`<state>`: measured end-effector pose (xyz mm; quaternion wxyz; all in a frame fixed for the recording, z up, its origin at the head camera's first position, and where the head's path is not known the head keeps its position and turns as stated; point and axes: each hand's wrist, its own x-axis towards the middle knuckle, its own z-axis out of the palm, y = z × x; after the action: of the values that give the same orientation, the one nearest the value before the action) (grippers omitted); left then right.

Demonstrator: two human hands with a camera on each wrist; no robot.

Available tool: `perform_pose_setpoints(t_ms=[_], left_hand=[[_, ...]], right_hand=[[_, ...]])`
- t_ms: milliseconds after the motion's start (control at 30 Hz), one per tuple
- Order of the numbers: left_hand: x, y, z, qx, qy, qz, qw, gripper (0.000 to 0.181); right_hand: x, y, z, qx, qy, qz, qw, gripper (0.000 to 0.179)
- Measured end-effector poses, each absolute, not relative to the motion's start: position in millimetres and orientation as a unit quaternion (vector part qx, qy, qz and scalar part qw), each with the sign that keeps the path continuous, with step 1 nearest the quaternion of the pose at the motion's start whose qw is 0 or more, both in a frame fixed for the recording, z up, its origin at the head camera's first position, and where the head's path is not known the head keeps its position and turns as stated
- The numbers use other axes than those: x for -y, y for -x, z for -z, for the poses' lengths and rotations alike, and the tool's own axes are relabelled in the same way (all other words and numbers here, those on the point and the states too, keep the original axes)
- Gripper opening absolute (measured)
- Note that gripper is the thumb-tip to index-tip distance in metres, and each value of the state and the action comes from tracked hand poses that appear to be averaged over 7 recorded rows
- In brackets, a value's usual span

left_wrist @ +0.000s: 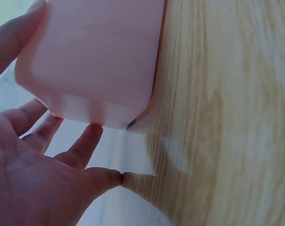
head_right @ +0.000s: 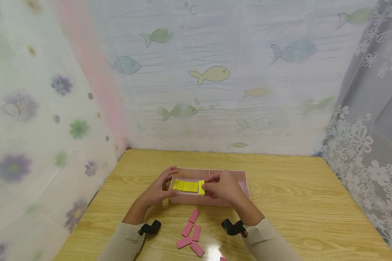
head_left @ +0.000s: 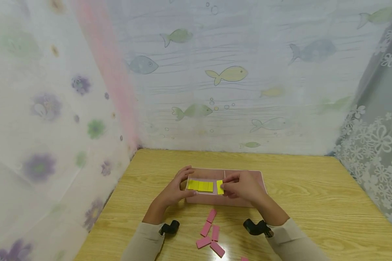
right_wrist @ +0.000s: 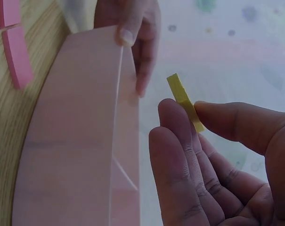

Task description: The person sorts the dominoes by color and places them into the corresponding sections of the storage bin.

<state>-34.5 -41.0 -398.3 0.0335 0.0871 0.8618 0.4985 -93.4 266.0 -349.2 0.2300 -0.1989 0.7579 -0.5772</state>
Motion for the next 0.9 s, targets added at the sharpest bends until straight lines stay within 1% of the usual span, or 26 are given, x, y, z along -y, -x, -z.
perform_pose_setpoints(t_ms=[400,600,900], left_hand=[[46,39,402,-0.865,-0.088,-0.494,0.027,0.082],[44,40,402,-0.862,-0.094,-0.498,0.028,0.082],[45,39,401,-0.860,-0.098,-0.500,0.025,0.081]], right_hand=[[-255,111,343,-0.762,0.156,0.578,0.246,0.022],[-256,122,338,-0.769,0.151,0.573,0.240,0.024],[-253,134,337,-0.770,0.151,0.569,0.245,0.024]])
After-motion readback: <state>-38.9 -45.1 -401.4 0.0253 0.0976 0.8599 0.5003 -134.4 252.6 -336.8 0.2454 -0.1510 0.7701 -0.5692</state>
